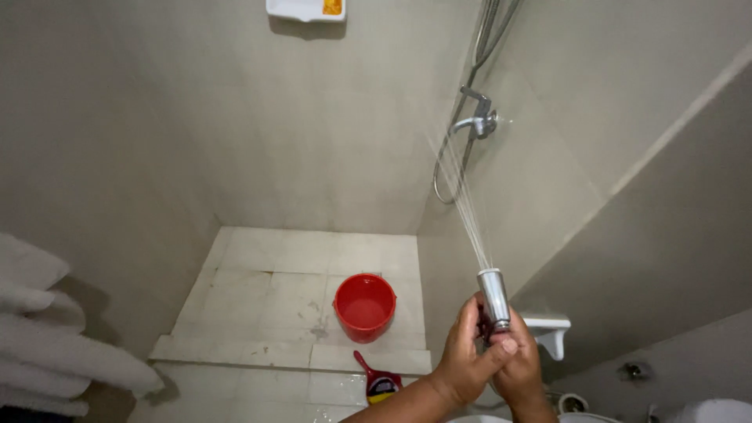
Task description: The person uses a handheld bidet sprayer to rinse their hands and then sprays water onto the bathroom floor and walls. They then pick up a red bucket and a scrub brush from the floor and move them toward the toilet.
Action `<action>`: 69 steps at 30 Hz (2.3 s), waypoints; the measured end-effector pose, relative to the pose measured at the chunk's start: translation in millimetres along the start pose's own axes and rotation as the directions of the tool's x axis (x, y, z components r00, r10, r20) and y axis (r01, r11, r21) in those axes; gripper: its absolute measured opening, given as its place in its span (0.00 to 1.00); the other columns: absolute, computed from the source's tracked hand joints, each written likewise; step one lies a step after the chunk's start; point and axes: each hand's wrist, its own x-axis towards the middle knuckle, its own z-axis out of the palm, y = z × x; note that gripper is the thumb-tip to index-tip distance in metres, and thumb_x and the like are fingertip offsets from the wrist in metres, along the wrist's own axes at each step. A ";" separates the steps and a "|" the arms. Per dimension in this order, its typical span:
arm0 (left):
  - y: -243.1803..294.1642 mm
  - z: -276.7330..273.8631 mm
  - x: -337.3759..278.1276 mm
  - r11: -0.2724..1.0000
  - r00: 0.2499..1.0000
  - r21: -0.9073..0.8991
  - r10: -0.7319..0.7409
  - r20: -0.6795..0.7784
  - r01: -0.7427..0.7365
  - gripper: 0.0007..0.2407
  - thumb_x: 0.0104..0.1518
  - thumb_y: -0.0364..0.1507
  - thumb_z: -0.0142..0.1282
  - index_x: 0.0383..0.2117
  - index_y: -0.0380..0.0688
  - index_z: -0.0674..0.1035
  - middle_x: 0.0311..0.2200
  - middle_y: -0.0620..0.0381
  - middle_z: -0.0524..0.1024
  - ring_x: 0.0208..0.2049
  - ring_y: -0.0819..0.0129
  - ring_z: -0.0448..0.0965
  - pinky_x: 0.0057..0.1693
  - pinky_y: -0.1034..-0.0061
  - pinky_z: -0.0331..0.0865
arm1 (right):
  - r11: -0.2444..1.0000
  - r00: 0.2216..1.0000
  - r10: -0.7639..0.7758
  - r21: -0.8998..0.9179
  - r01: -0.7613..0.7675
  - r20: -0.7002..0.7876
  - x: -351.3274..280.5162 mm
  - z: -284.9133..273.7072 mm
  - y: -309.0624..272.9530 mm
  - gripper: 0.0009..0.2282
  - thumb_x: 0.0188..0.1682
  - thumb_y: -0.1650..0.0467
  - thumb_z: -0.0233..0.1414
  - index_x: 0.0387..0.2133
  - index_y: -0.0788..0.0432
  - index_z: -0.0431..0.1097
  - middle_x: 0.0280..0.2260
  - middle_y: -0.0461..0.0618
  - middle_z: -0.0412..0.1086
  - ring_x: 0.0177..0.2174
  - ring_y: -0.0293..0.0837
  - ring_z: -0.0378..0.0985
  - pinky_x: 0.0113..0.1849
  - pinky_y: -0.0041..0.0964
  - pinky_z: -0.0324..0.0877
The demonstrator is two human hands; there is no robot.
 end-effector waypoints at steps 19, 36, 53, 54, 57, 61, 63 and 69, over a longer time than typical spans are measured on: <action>-27.5 63.4 -19.2 0.981 0.977 0.191 0.078 -0.201 -0.039 0.32 0.57 0.40 0.58 0.64 0.34 0.62 0.54 0.49 0.66 0.54 0.64 0.71 0.62 0.69 0.67 | 0.999 0.998 0.018 -0.050 -0.015 0.054 -23.3 -20.8 -41.4 0.22 0.54 0.70 0.43 0.61 0.68 0.64 0.42 0.50 0.70 0.38 0.41 0.71 0.44 0.36 0.69; -33.5 46.4 -21.2 0.972 0.923 0.227 0.031 -0.385 0.062 0.29 0.60 0.42 0.55 0.62 0.36 0.63 0.48 0.51 0.68 0.49 0.65 0.70 0.58 0.69 0.67 | 0.988 0.982 0.145 -0.066 -0.137 0.124 -5.3 0.0 -21.8 0.22 0.53 0.65 0.47 0.55 0.69 0.67 0.38 0.49 0.71 0.34 0.40 0.70 0.39 0.34 0.69; -16.6 27.6 -38.7 0.892 0.884 0.453 0.219 -0.413 -0.010 0.33 0.61 0.47 0.52 0.64 0.32 0.60 0.53 0.44 0.64 0.54 0.57 0.68 0.63 0.64 0.64 | 0.998 0.974 0.067 0.000 -0.069 0.217 -2.0 0.1 25.2 0.25 0.51 0.65 0.47 0.57 0.73 0.66 0.39 0.49 0.69 0.36 0.39 0.68 0.42 0.32 0.67; -16.9 26.4 -38.6 0.874 0.878 0.484 0.273 -0.393 -0.055 0.33 0.61 0.46 0.52 0.65 0.31 0.59 0.55 0.44 0.63 0.56 0.56 0.67 0.63 0.63 0.63 | 0.994 0.974 0.101 0.015 -0.106 0.202 -0.9 -1.5 30.1 0.25 0.51 0.65 0.49 0.57 0.74 0.67 0.38 0.50 0.68 0.35 0.41 0.68 0.41 0.33 0.66; -1.4 30.1 -39.6 0.831 0.883 0.555 0.287 -0.371 -0.037 0.33 0.60 0.47 0.50 0.64 0.32 0.63 0.50 0.44 0.65 0.53 0.55 0.68 0.62 0.63 0.64 | 0.998 0.983 0.060 0.012 -0.063 0.176 -7.9 13.1 7.5 0.26 0.49 0.64 0.48 0.56 0.73 0.64 0.40 0.48 0.70 0.37 0.39 0.70 0.44 0.32 0.68; 6.3 34.1 -43.0 0.840 0.889 0.540 0.283 -0.359 -0.049 0.33 0.61 0.49 0.48 0.64 0.33 0.62 0.48 0.44 0.65 0.51 0.56 0.68 0.61 0.64 0.64 | 0.999 0.984 0.030 -0.033 -0.025 0.174 -7.8 1.8 19.9 0.26 0.52 0.63 0.47 0.59 0.72 0.65 0.39 0.46 0.69 0.36 0.38 0.68 0.42 0.31 0.67; 5.4 35.2 -44.2 0.903 0.882 0.428 0.235 -0.407 -0.043 0.32 0.61 0.49 0.47 0.62 0.33 0.62 0.49 0.44 0.65 0.51 0.54 0.69 0.61 0.64 0.65 | 0.996 0.985 0.045 -0.083 -0.031 0.164 -6.4 -7.4 33.2 0.27 0.53 0.64 0.48 0.64 0.70 0.64 0.37 0.48 0.68 0.34 0.39 0.67 0.41 0.32 0.67; -46.5 19.6 -44.3 0.930 0.807 0.342 0.100 -0.582 0.132 0.28 0.62 0.44 0.48 0.61 0.35 0.63 0.54 0.43 0.65 0.56 0.54 0.67 0.62 0.64 0.61 | 0.946 0.932 0.310 0.040 -0.323 0.187 -9.8 50.1 -20.9 0.23 0.53 0.66 0.45 0.60 0.66 0.63 0.43 0.47 0.72 0.39 0.38 0.73 0.43 0.31 0.68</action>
